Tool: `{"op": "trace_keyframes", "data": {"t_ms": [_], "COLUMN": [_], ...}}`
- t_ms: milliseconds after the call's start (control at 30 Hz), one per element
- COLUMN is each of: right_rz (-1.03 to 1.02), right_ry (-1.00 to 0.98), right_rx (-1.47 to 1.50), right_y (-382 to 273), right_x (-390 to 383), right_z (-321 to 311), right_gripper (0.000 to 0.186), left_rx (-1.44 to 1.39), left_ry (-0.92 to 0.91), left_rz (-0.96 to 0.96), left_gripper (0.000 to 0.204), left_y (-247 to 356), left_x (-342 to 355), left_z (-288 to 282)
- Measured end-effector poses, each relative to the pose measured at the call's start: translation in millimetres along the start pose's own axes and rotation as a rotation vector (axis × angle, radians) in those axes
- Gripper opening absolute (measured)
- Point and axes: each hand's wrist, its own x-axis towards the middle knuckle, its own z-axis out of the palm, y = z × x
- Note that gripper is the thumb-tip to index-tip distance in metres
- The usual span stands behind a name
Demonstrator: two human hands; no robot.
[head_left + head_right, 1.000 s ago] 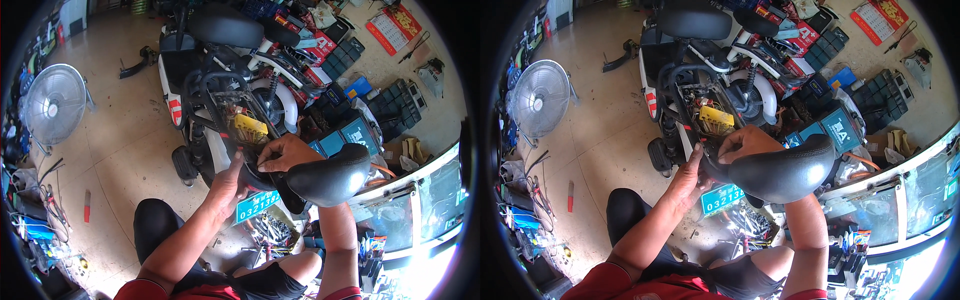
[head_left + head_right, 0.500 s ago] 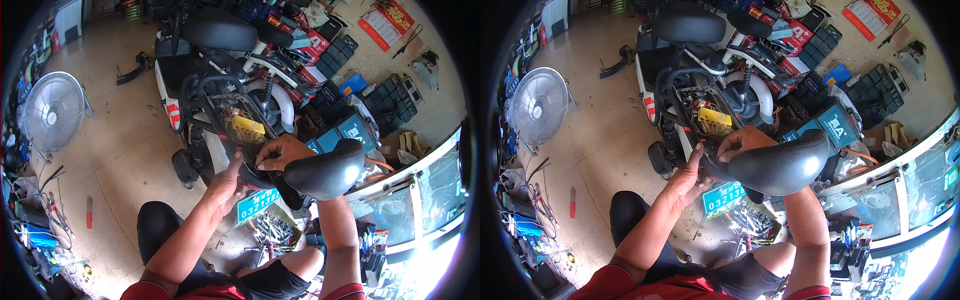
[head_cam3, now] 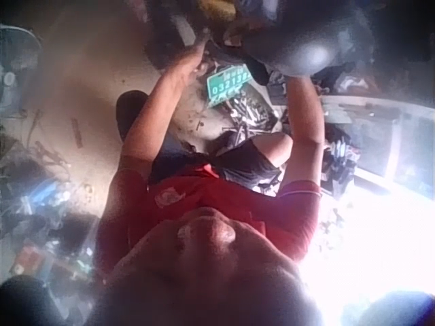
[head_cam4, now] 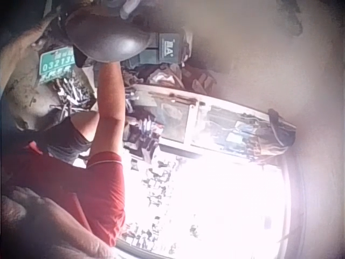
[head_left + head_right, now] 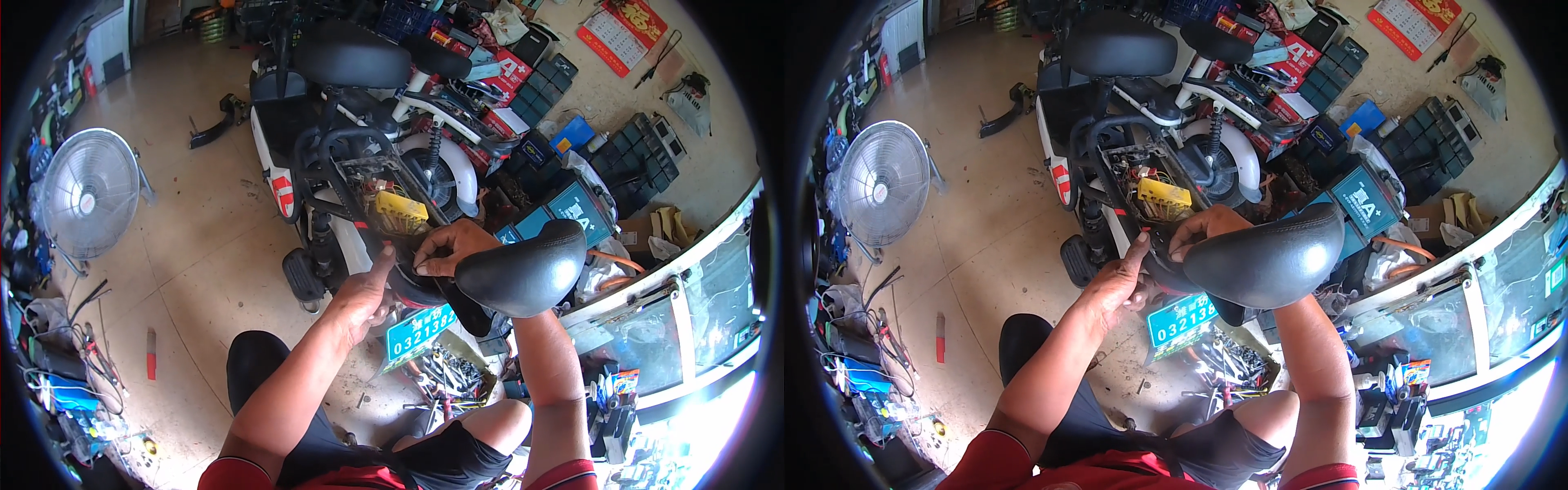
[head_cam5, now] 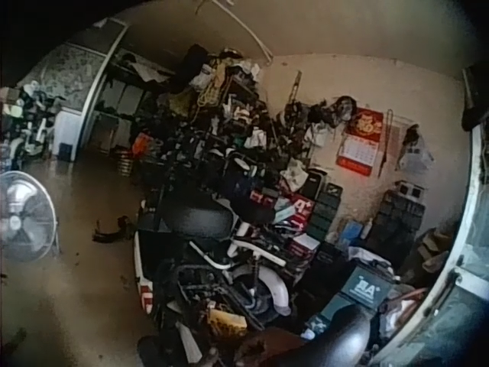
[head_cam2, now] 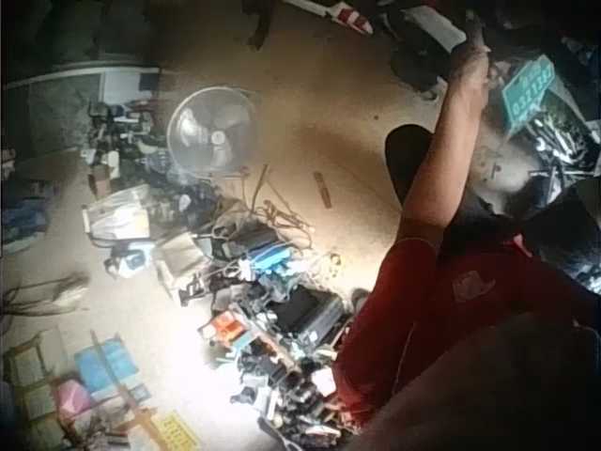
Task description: The person is sorting through a tray of small parts and tools to repair the wiring and components under the seat of a motorcycle.
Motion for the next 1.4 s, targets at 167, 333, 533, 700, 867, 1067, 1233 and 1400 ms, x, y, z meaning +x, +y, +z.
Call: {"op": "trace_keyframes", "data": {"t_ms": [167, 333, 533, 700, 867, 1067, 1233, 1400], "right_rz": [-0.015, 0.056, -0.016, 0.107, -0.02, -0.032, -0.013, -0.153], "right_ry": [0.045, 0.024, 0.077, 0.627, 0.872, 0.601, 0.467, 0.639], "right_rx": [-0.001, -0.01, -0.069, 0.154, 0.562, 0.852, 0.802, -0.067], "right_y": [0.5, -8.8, -13.5, 18.0, 138.5, 164.6, 153.4, 151.3], "right_x": [-4.7, -0.6, -8.3, -31.5, -84.3, -83.0, -78.0, -51.2], "right_z": [1.0, 1.1, -1.3, -5.0, 57.4, 75.4, 68.1, 101.9], "right_gripper": [0.013, 0.014, 0.02, 0.03, 0.043, 0.064, 0.076, 0.089], "left_rx": [0.02, -0.235, -0.228, -0.176, -0.136, -0.08, -0.016, 0.021], "left_ry": [0.026, 0.037, 0.048, 0.042, 0.075, 0.049, 0.031, 0.042], "left_rz": [0.032, 0.116, 0.153, 0.217, 0.256, 0.286, 0.338, 0.332], "left_gripper": [0.069, 0.062, 0.057, 0.054, 0.053, 0.053, 0.057, 0.053], "left_y": [-1.1, -7.2, -10.4, -11.0, -10.6, -15.1, -14.6, -15.3], "left_x": [3.6, 2.6, 3.1, -0.5, 2.1, 3.7, -2.2, 3.5], "left_z": [1.8, 6.7, 14.2, 7.7, 12.7, 11.9, 10.2, 15.7]}}
